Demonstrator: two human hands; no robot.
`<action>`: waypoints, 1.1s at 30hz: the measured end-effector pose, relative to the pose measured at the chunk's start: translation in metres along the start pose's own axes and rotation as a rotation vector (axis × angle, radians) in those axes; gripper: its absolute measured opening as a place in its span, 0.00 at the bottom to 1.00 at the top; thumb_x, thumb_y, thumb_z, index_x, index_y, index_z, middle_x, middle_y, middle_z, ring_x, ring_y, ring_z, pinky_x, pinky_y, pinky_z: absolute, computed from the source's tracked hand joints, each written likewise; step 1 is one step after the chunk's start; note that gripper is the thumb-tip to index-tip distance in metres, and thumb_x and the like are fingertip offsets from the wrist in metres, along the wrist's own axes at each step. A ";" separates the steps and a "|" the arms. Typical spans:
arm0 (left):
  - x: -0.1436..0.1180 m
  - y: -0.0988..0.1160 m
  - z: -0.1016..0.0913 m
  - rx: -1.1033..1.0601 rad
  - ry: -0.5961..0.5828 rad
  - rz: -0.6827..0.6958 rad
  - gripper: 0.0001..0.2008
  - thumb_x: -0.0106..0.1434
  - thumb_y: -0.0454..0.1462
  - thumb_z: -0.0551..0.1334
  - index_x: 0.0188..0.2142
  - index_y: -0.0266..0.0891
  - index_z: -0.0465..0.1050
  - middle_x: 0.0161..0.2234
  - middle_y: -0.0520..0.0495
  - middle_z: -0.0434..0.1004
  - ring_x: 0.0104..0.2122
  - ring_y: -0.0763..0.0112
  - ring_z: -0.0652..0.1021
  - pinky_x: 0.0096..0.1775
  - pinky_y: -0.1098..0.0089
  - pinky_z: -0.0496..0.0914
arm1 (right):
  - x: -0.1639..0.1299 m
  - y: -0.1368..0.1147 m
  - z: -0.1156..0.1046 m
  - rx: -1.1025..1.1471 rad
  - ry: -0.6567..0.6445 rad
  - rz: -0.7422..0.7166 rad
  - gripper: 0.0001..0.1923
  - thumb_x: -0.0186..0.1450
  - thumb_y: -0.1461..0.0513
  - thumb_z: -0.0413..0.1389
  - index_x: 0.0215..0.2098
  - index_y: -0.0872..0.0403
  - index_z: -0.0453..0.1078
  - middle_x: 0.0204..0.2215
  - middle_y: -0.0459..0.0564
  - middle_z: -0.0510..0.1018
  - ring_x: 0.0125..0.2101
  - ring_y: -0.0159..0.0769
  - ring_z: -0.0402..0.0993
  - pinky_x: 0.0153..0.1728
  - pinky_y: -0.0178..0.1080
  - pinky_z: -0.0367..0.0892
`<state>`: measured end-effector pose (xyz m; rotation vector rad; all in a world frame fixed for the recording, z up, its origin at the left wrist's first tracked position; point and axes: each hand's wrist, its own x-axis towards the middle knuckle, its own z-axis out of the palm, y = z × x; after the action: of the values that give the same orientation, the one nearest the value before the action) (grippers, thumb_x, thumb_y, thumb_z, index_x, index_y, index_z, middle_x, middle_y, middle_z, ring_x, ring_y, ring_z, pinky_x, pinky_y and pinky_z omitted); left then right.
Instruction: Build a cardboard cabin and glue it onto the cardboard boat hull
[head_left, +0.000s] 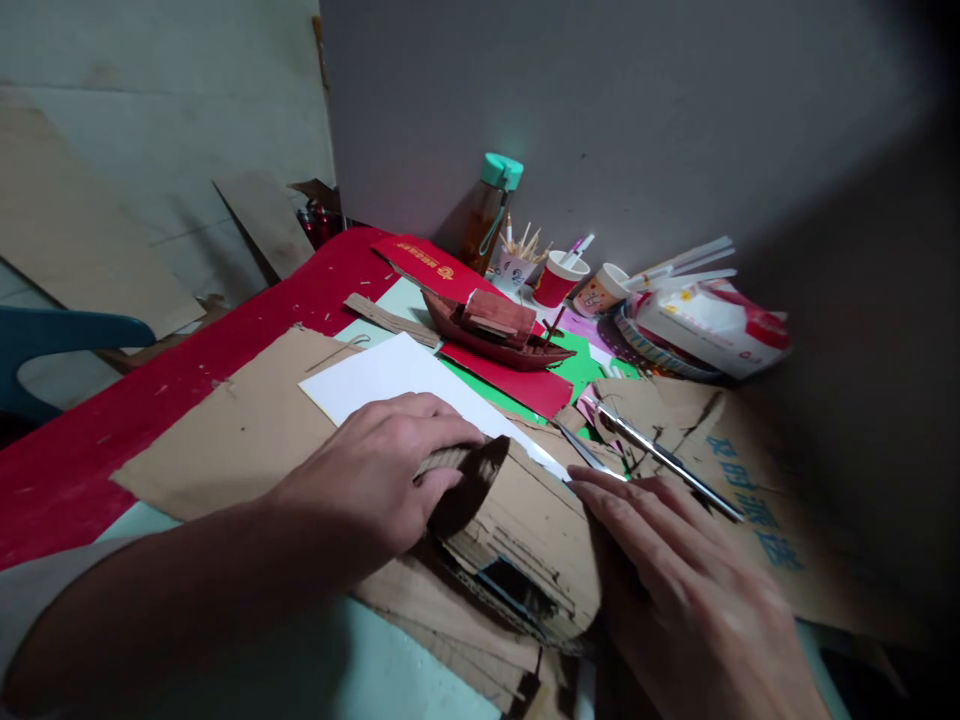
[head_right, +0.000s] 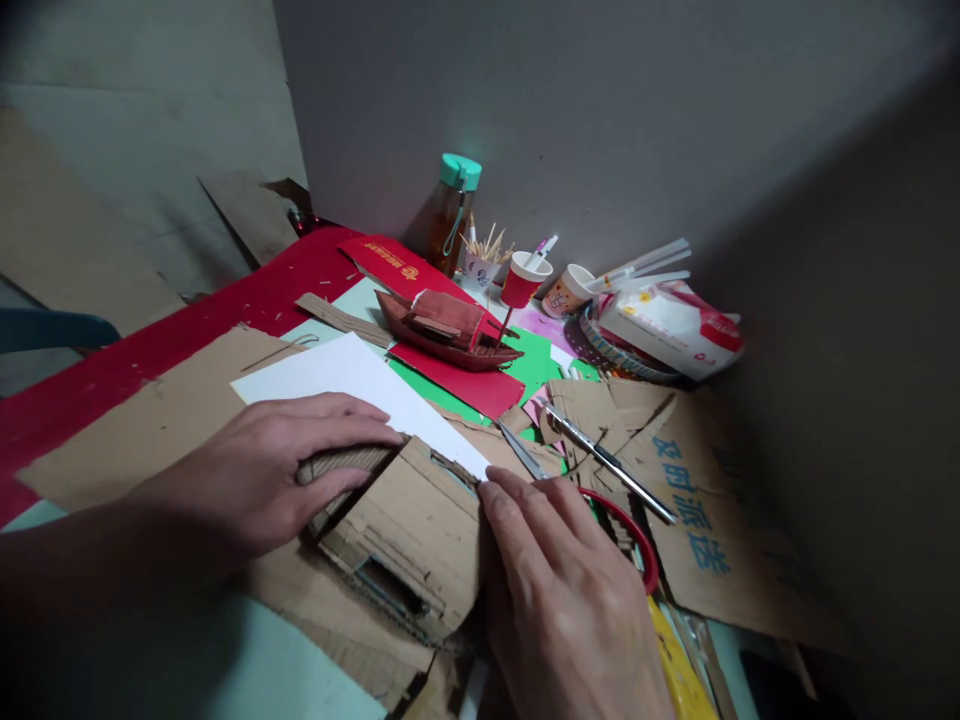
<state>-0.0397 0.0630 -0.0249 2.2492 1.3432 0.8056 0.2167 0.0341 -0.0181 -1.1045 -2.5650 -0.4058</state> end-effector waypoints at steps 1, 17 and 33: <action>0.001 0.001 0.000 -0.013 -0.006 0.020 0.15 0.64 0.34 0.58 0.47 0.42 0.81 0.47 0.45 0.83 0.46 0.60 0.81 0.49 0.61 0.74 | 0.003 0.000 -0.001 0.005 -0.009 0.002 0.18 0.66 0.73 0.49 0.53 0.60 0.69 0.47 0.57 0.83 0.44 0.48 0.74 0.44 0.47 0.71; -0.009 0.006 0.008 0.073 0.106 -0.027 0.14 0.65 0.34 0.57 0.48 0.48 0.73 0.45 0.50 0.80 0.42 0.64 0.81 0.39 0.68 0.73 | -0.006 -0.001 0.004 -0.019 0.042 0.025 0.16 0.68 0.72 0.49 0.53 0.60 0.67 0.45 0.61 0.83 0.44 0.50 0.75 0.46 0.47 0.68; -0.010 0.007 0.013 0.000 0.179 0.069 0.20 0.65 0.30 0.57 0.55 0.47 0.68 0.50 0.52 0.76 0.50 0.69 0.78 0.52 0.75 0.69 | 0.017 -0.015 -0.010 -0.071 -0.114 0.026 0.12 0.66 0.69 0.48 0.42 0.59 0.72 0.37 0.64 0.80 0.36 0.53 0.70 0.34 0.48 0.70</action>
<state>-0.0299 0.0505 -0.0332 2.2795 1.3476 1.0526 0.1963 0.0308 -0.0040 -1.2172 -2.6503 -0.4430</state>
